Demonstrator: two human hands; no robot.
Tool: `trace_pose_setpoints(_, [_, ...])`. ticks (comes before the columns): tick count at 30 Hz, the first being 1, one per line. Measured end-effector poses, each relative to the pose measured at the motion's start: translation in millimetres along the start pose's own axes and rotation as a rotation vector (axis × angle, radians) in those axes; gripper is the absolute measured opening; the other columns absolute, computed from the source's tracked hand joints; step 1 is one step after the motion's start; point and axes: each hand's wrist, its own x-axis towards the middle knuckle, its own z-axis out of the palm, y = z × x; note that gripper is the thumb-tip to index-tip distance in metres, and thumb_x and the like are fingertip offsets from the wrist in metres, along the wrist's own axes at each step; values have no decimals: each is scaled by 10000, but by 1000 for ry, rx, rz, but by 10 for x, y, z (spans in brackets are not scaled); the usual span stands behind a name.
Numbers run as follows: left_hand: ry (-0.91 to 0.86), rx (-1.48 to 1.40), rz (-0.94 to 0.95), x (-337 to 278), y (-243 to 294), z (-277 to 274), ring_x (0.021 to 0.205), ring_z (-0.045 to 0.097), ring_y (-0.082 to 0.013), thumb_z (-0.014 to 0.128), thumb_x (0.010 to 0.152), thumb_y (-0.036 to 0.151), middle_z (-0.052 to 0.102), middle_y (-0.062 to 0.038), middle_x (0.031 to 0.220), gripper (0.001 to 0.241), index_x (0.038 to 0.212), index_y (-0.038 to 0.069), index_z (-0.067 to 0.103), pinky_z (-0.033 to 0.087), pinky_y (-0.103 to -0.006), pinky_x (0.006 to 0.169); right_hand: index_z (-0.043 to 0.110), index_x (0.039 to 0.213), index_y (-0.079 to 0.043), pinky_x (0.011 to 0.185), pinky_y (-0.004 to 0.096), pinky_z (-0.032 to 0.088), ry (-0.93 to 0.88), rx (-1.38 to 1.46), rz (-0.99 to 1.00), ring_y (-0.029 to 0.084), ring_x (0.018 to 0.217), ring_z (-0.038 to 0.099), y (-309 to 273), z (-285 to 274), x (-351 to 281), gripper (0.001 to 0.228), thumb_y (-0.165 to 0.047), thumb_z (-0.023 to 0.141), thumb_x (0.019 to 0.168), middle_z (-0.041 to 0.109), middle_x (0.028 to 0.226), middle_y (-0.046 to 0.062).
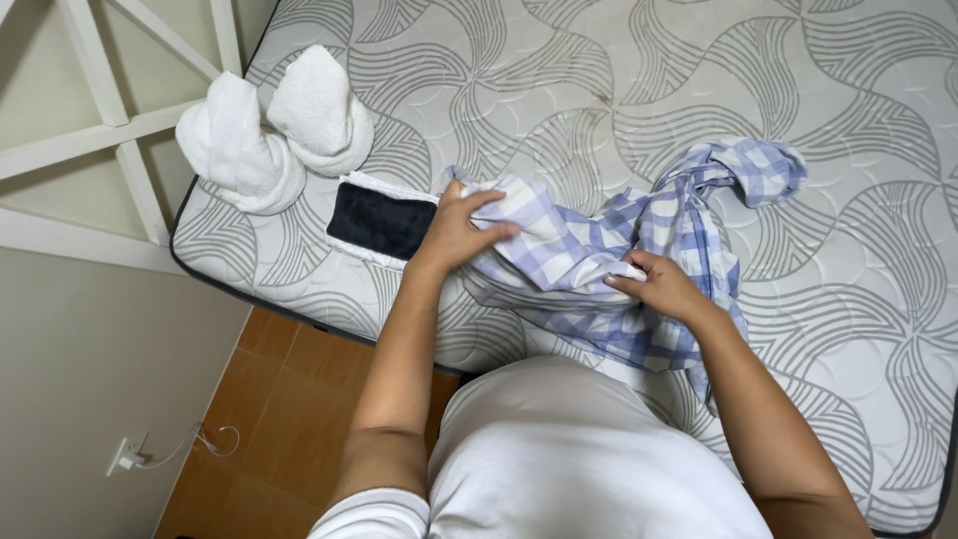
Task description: The person folds a blue and white checkered cloth on a bed, then places it on a nearby clothing rack. They then pick up a folded dark towel and a white towel from the bed and place them on the rack as well.
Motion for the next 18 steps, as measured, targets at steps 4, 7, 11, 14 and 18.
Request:
trace_pose_setpoints(4, [-178,92,84,-102,-219,93,1174,466,-439,979,592,331,502,-249,1188,610,1114,96,769,429,-465,976,724,1014,-45,709,350,503,15,-194,129,214,781,620,-69,-316,-186,335,-332,808,863,698,864,110])
trace_pose_setpoints(7, [-248,292,26,-142,-472,228,1202,496,-387,883,723,215,564,-168,1195,304,1014,156,822,458,-443,1008,734,1125,-61,783,365,520,53,-205,245,240,885,676,116,-456,-306,411,-352,807,844,746,973,116])
trace_pose_setpoints(11, [-191,44,-44,-59,-568,292,1140,543,-315,845,821,243,568,-122,1084,256,1054,146,801,490,-383,957,686,1296,-116,983,384,499,-165,-275,445,280,1138,686,612,-307,-335,603,-379,844,778,754,1197,131])
trace_pose_setpoints(14, [-209,-230,-123,3,-692,331,1204,518,-249,799,868,250,601,-90,1107,212,1035,120,780,490,-364,935,599,1409,-135,1077,438,472,-298,-500,529,309,1255,641,1159,-141,-277,755,-470,841,777,702,1320,133])
trace_pose_setpoints(18, [-334,-492,-6,-5,-945,353,1185,548,-210,700,1052,231,666,-91,936,227,1000,12,731,175,-381,1335,555,1480,-258,1146,554,406,-340,-807,763,330,1357,561,1293,-192,-312,800,-625,767,802,647,1418,64])
